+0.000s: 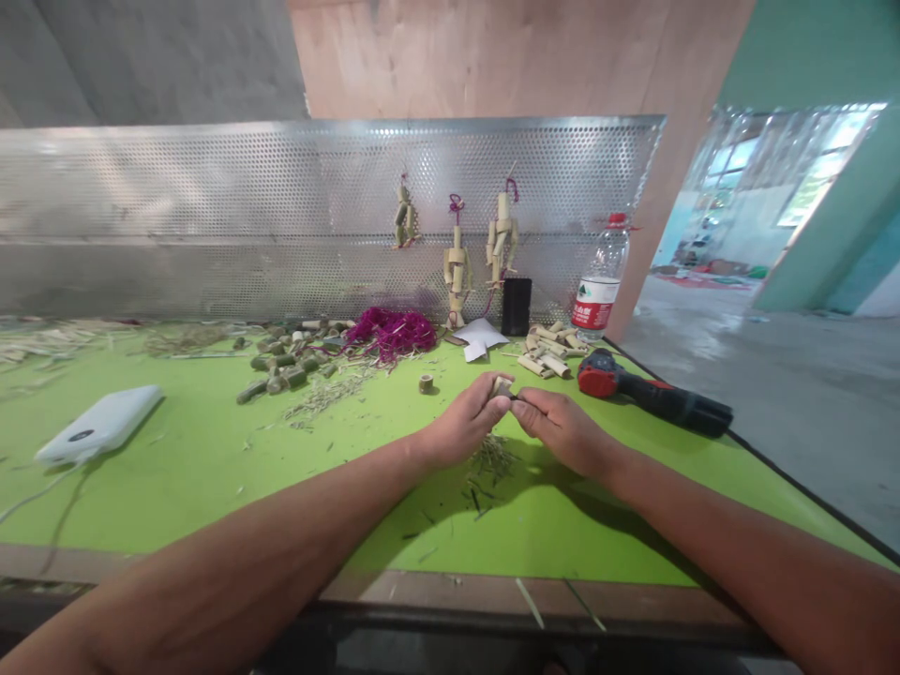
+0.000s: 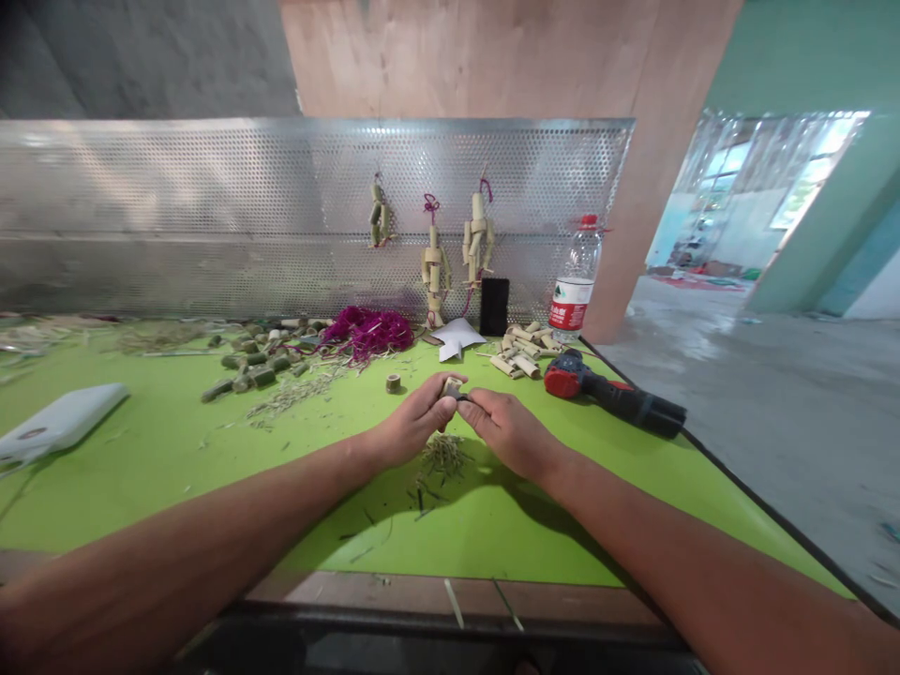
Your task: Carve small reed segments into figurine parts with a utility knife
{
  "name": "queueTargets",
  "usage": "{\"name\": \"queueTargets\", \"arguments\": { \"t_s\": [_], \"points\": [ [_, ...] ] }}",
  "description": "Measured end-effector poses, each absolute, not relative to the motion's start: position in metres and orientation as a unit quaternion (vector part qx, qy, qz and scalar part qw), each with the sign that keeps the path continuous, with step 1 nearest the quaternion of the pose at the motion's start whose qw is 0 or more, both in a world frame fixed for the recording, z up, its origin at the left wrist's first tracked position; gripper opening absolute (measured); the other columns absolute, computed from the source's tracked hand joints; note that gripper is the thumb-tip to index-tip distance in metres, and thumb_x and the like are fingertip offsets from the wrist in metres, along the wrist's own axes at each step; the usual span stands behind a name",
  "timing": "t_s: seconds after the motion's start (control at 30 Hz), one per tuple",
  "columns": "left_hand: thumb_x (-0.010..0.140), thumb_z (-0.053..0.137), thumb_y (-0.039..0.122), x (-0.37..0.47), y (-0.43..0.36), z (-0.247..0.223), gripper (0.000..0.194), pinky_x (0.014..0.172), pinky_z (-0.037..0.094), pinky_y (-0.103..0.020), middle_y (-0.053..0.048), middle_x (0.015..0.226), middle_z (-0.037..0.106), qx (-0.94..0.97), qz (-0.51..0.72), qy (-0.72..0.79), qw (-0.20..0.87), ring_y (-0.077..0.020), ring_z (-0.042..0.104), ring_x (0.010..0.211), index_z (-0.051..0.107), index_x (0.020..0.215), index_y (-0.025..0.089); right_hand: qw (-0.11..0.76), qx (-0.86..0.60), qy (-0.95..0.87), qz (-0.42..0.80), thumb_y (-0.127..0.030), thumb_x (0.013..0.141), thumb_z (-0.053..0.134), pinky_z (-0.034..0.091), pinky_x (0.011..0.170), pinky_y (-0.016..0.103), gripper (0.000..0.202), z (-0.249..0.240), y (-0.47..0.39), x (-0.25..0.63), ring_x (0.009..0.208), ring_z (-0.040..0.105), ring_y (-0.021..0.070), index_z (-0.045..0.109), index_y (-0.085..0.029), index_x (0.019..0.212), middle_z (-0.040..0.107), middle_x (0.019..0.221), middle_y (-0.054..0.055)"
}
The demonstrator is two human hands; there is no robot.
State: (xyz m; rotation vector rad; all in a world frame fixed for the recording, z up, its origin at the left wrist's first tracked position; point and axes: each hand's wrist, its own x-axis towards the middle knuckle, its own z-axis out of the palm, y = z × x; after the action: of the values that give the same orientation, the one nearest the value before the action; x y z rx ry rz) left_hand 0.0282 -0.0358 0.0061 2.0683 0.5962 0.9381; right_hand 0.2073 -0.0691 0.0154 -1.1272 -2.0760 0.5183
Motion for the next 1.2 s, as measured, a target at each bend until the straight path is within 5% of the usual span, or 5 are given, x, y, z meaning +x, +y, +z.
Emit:
{"name": "queueTargets", "arguments": {
  "t_s": [0.73, 0.83, 1.0, 1.2],
  "points": [
    [0.092, 0.042, 0.045, 0.027, -0.036, 0.013, 0.03, 0.061, 0.034, -0.025, 0.001, 0.075, 0.046, 0.816, 0.374, 0.32, 0.302, -0.012, 0.041, 0.068, 0.051, 0.088, 0.016, 0.341, -0.487, -0.798, 0.1, -0.048, 0.095, 0.036, 0.027, 0.054, 0.027, 0.038, 0.013, -0.07, 0.208, 0.058, 0.04, 0.0124, 0.039, -0.02, 0.07, 0.043, 0.061, -0.002],
    [0.092, 0.041, 0.047, 0.028, -0.035, 0.01, 0.033, 0.059, 0.034, -0.025, 0.001, 0.074, 0.044, 0.806, 0.384, 0.306, 0.329, -0.011, 0.039, 0.066, 0.05, 0.09, 0.016, 0.364, -0.472, -0.793, 0.125, -0.047, 0.095, 0.037, 0.027, 0.053, 0.027, 0.037, 0.014, -0.071, 0.206, 0.057, 0.04, 0.0121, 0.039, -0.02, 0.07, 0.043, 0.061, -0.003],
    [0.094, 0.04, 0.044, 0.028, -0.031, 0.004, 0.038, 0.06, 0.039, -0.025, 0.002, 0.075, 0.041, 0.784, 0.368, 0.202, 0.457, -0.0105, 0.041, 0.066, 0.041, 0.119, 0.016, 0.352, -0.442, -0.8, 0.2, -0.046, 0.095, 0.038, 0.03, 0.053, 0.026, 0.037, 0.017, -0.071, 0.206, 0.056, 0.039, 0.0112, 0.043, -0.02, 0.069, 0.042, 0.06, -0.003],
    [0.093, 0.042, 0.044, 0.027, -0.028, 0.003, 0.036, 0.059, 0.04, -0.025, 0.002, 0.074, 0.041, 0.781, 0.365, 0.17, 0.478, -0.0101, 0.041, 0.065, 0.044, 0.113, 0.014, 0.347, -0.454, -0.803, 0.169, -0.047, 0.095, 0.038, 0.03, 0.055, 0.026, 0.036, 0.014, -0.071, 0.206, 0.059, 0.042, 0.012, 0.045, -0.02, 0.073, 0.046, 0.063, -0.003]
  ]
}}
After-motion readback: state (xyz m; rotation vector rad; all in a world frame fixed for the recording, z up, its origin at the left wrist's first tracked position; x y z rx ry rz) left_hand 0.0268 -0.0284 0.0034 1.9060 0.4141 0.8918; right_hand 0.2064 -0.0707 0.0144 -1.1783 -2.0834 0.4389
